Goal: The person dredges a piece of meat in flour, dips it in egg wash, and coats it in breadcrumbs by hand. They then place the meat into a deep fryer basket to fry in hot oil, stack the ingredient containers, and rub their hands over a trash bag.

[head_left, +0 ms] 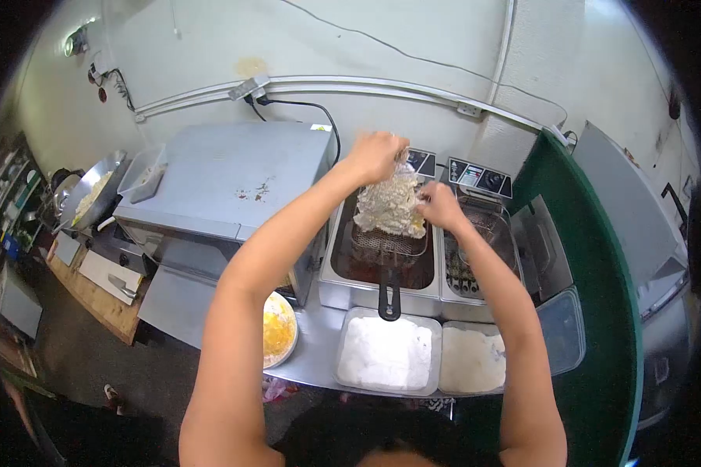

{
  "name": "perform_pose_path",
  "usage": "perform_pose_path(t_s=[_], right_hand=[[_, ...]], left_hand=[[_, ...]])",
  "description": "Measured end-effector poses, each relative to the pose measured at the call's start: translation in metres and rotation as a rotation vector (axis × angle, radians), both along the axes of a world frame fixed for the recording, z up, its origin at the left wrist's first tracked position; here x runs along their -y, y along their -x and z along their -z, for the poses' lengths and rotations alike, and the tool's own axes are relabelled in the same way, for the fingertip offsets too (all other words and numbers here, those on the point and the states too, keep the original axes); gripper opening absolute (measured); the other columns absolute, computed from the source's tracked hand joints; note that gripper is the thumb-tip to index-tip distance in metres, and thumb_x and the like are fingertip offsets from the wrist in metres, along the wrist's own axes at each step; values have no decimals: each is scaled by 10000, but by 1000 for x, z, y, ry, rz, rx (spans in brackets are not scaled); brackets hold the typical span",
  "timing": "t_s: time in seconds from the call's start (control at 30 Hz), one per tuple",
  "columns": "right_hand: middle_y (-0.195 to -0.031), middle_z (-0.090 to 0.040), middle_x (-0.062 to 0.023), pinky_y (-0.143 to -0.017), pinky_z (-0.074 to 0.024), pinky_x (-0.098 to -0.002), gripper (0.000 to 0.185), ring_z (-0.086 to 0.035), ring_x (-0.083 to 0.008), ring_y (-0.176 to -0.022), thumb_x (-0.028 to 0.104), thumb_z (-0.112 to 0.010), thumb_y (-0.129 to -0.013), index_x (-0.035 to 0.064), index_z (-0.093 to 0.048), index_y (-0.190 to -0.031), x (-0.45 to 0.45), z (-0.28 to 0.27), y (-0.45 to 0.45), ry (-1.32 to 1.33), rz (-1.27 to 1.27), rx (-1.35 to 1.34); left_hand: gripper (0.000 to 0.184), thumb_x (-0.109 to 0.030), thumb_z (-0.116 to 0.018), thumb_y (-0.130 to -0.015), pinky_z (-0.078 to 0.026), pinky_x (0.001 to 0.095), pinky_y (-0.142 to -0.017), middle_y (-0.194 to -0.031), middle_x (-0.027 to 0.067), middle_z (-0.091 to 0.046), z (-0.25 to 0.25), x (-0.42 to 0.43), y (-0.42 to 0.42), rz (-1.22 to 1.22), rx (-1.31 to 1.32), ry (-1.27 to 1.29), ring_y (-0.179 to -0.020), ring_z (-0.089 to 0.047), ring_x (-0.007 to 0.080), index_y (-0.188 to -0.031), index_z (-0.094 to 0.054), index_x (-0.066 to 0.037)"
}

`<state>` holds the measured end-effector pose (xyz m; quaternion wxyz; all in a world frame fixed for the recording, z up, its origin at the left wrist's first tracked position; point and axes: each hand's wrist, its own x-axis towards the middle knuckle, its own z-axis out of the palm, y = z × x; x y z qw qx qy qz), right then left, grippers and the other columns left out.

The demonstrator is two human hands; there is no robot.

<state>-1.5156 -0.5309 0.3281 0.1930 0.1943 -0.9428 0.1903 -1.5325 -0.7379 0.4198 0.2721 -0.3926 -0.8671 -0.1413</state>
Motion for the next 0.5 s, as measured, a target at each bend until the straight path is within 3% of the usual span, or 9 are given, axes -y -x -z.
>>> perform_pose_path(t_s=[0.23,0.37,0.5], right_hand=[[-927,-615,-196,-827,-460,-422,266,-571,-344,-935,184,-684,-606,33,-680,-825,19,18,-14,-69,46,202],[-888,-635,-195,-846,-449,-430,268,-582,-351,-920,166,-675,-593,36,-681,-826,14,39,-11,-142,-6,130],[-877,-644,-190,-830,-453,-429,246,-602,-351,-896,165,-667,-599,30,-674,-805,18,30,-17,-216,4,239]], left_hand=[[227,-35,-609,-630,-467,465,-692,-810,158,-620,38,11,-4,8,87,30,-827,-601,356,-853,-573,-56],[241,-27,-605,-627,-470,458,-700,-809,153,-623,45,12,-10,-7,212,62,-847,-598,358,-865,-575,-53],[261,-29,-595,-632,-474,461,-714,-843,170,-623,46,12,-13,9,227,97,-868,-598,361,-891,-579,-52]])
